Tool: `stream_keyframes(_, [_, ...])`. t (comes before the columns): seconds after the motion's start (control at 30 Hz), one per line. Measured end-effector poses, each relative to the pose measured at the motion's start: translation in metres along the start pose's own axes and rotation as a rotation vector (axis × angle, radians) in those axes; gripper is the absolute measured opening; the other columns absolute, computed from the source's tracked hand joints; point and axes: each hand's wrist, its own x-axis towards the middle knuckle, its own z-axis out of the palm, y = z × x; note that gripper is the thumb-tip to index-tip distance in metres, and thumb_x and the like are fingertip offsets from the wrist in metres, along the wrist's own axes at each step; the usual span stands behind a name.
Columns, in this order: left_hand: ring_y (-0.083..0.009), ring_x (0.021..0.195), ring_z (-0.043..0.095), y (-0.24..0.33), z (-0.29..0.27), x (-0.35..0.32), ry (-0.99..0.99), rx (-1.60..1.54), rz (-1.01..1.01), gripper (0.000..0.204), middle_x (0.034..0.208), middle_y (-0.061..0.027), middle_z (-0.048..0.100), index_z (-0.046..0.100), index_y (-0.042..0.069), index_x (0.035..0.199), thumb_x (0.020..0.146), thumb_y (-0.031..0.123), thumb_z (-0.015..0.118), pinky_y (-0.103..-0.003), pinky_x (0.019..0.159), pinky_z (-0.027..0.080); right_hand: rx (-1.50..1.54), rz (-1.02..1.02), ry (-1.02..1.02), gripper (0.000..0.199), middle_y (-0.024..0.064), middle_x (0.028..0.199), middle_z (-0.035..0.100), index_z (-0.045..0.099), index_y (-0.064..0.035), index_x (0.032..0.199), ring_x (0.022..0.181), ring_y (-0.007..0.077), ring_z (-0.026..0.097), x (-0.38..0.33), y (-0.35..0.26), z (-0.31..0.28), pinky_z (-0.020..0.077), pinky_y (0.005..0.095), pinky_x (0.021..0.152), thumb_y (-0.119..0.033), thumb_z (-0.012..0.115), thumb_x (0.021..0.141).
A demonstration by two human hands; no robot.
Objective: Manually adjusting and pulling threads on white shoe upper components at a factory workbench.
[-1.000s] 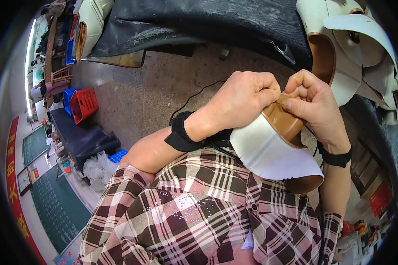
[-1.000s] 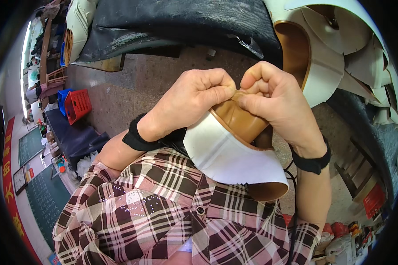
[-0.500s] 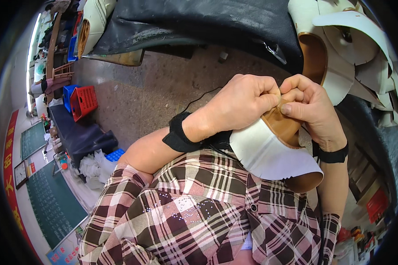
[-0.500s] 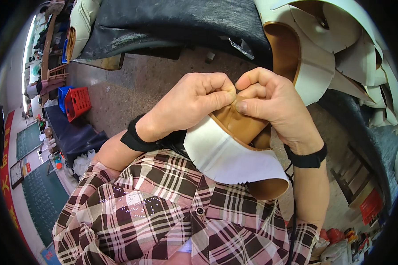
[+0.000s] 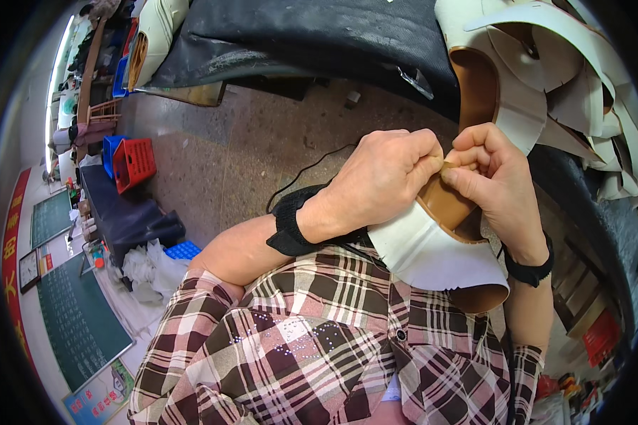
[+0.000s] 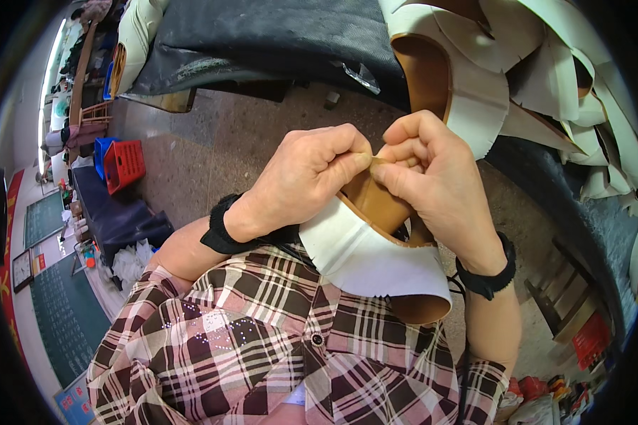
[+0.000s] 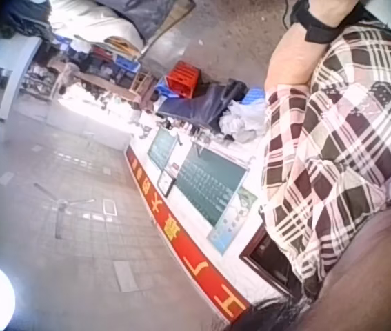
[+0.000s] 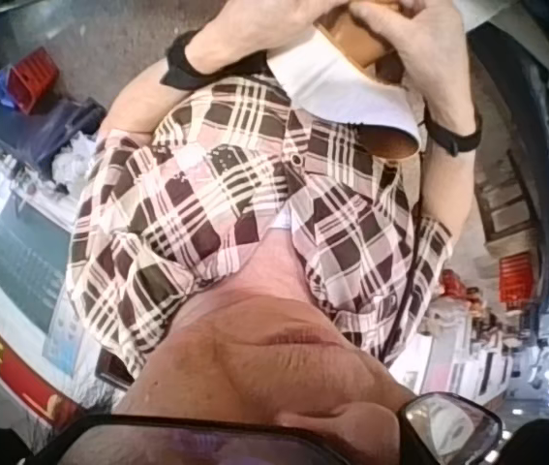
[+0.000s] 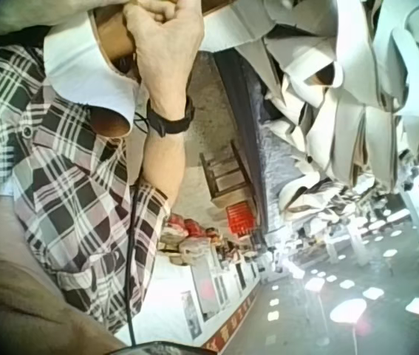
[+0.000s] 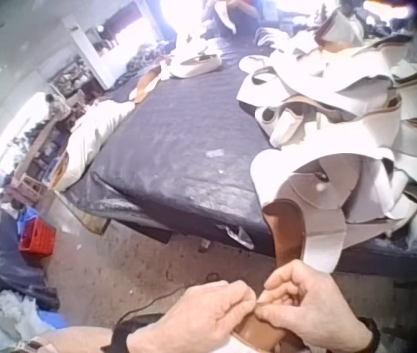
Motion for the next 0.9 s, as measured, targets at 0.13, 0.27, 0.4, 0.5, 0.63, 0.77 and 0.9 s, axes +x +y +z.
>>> stream_keyframes(0.13, [-0.0265,0.060,0.059,0.007,0.006,0.004,-0.004,0.027,-0.029,0.008,0.069,-0.0139,0.059,0.059,0.001,0.084,0.084,0.009,0.058,-0.032,0.056,0.047,0.044,-0.048,-0.008,0.021,0.0029,0.083,0.062,0.051,-0.0002,0.098,0.070,0.0042,0.055,0.000,0.011,-0.008,0.0441,0.0180,0.063,0.003,0.062,0.080])
stream_keyframes(0.27, [-0.0294,0.062,0.060,0.011,0.006,0.007,0.002,0.051,-0.036,0.007,0.069,-0.0158,0.059,0.058,0.001,0.083,0.083,0.008,0.058,-0.033,0.056,0.047,0.017,-0.068,0.034,0.019,0.0023,0.082,0.062,0.052,-0.0003,0.097,0.070,0.0033,0.053,-0.001,0.003,-0.009,0.0431,0.0177,0.063,0.003,0.061,0.081])
stream_keyframes(0.4, [-0.0334,0.066,0.059,0.014,0.007,0.005,0.054,0.191,0.047,0.005,0.068,-0.0163,0.056,0.056,0.003,0.078,0.081,0.007,0.057,-0.039,0.058,0.046,-0.297,-0.203,0.129,0.014,0.0033,0.076,0.063,0.054,-0.0021,0.090,0.064,0.0036,0.054,-0.003,-0.002,-0.002,0.0437,0.0209,0.055,0.001,0.063,0.079])
stream_keyframes(0.5, [-0.0319,0.065,0.058,0.017,0.011,0.007,0.073,0.265,0.133,0.006,0.066,-0.0143,0.054,0.054,0.005,0.075,0.078,0.007,0.059,-0.041,0.057,0.046,-0.452,-0.387,0.192,0.011,0.0096,0.070,0.060,0.054,-0.0023,0.082,0.059,0.0172,0.058,-0.004,0.002,-0.002,0.0464,0.0292,0.055,0.001,0.062,0.076])
stream_keyframes(0.63, [-0.0290,0.061,0.057,0.021,-0.005,0.012,0.143,0.387,0.215,0.007,0.063,-0.0109,0.053,0.054,0.006,0.075,0.075,0.008,0.061,-0.038,0.055,0.047,-0.518,-0.679,0.301,0.014,0.0107,0.065,0.054,0.052,-0.0036,0.074,0.058,0.0275,0.056,0.008,-0.010,0.015,0.0451,0.0365,0.052,0.004,0.062,0.069])
stream_keyframes(0.77, [-0.0282,0.059,0.057,0.034,-0.045,0.031,0.121,0.431,0.286,0.009,0.061,-0.0097,0.052,0.052,0.006,0.072,0.074,0.007,0.061,-0.038,0.053,0.046,-0.444,-0.687,0.295,0.019,0.0089,0.069,0.057,0.053,-0.0020,0.080,0.061,0.0230,0.058,0.021,-0.035,0.025,0.0476,0.0322,0.054,0.003,0.068,0.070])
stream_keyframes(0.9, [-0.0285,0.061,0.055,0.050,-0.108,0.074,0.063,0.499,0.375,0.009,0.064,-0.0103,0.052,0.051,0.006,0.074,0.074,0.005,0.060,-0.039,0.054,0.045,-0.485,-0.640,0.324,0.054,0.0120,0.095,0.061,0.052,-0.0003,0.113,0.082,0.0221,0.061,0.032,-0.069,0.016,0.0499,0.0329,0.074,-0.012,0.079,0.069])
